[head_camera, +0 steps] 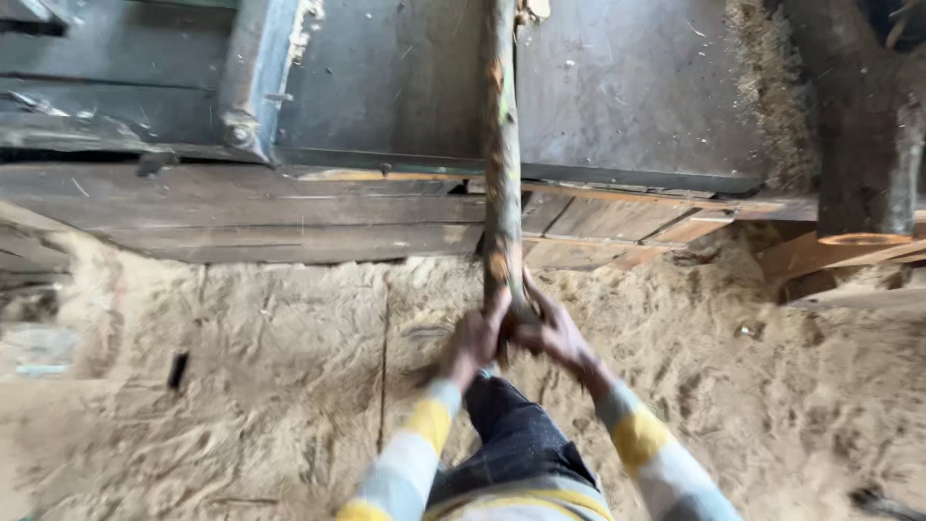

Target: The person selects logs from a pile and feeds them one by one into a bandsaw to cut them into shorter pieces. The person handles each log with both hands, guiding it through the blade and then setting the cut pieces aside.

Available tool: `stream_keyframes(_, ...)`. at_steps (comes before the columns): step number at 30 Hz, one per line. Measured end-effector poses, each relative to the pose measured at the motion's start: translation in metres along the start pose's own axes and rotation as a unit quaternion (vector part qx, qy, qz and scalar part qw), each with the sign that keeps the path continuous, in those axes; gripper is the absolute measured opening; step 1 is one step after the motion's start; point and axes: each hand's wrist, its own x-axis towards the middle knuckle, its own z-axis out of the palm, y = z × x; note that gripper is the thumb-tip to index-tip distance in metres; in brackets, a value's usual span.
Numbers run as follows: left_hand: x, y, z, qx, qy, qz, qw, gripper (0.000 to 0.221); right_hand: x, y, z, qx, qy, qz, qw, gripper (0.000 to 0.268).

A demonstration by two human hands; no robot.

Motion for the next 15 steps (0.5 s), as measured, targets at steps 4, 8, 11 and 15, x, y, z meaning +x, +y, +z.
stream_keyframes(4,0.032,0.026,0.003,-0.151,-0.054,0.027,0.987,0.091,0.035,-0.032,-0.028,-0.180,0.022,0.031,0.983,0.113)
stream_keyframes(8,0.010,-0.021,0.031,-0.203,-0.083,-0.003,0.976,0.082,0.009,-0.023,-0.021,-0.218,0.018,0.055,0.974,0.113)
stream_keyframes(11,-0.027,-0.078,0.070,-0.256,-0.065,-0.029,0.964,0.083,-0.056,0.002,0.000,-0.287,0.041,0.069,0.955,0.118)
stream_keyframes(15,-0.109,-0.136,0.112,-0.312,-0.126,-0.044,0.941,0.072,-0.149,0.020,0.028,-0.284,0.064,0.132,0.948,0.117)
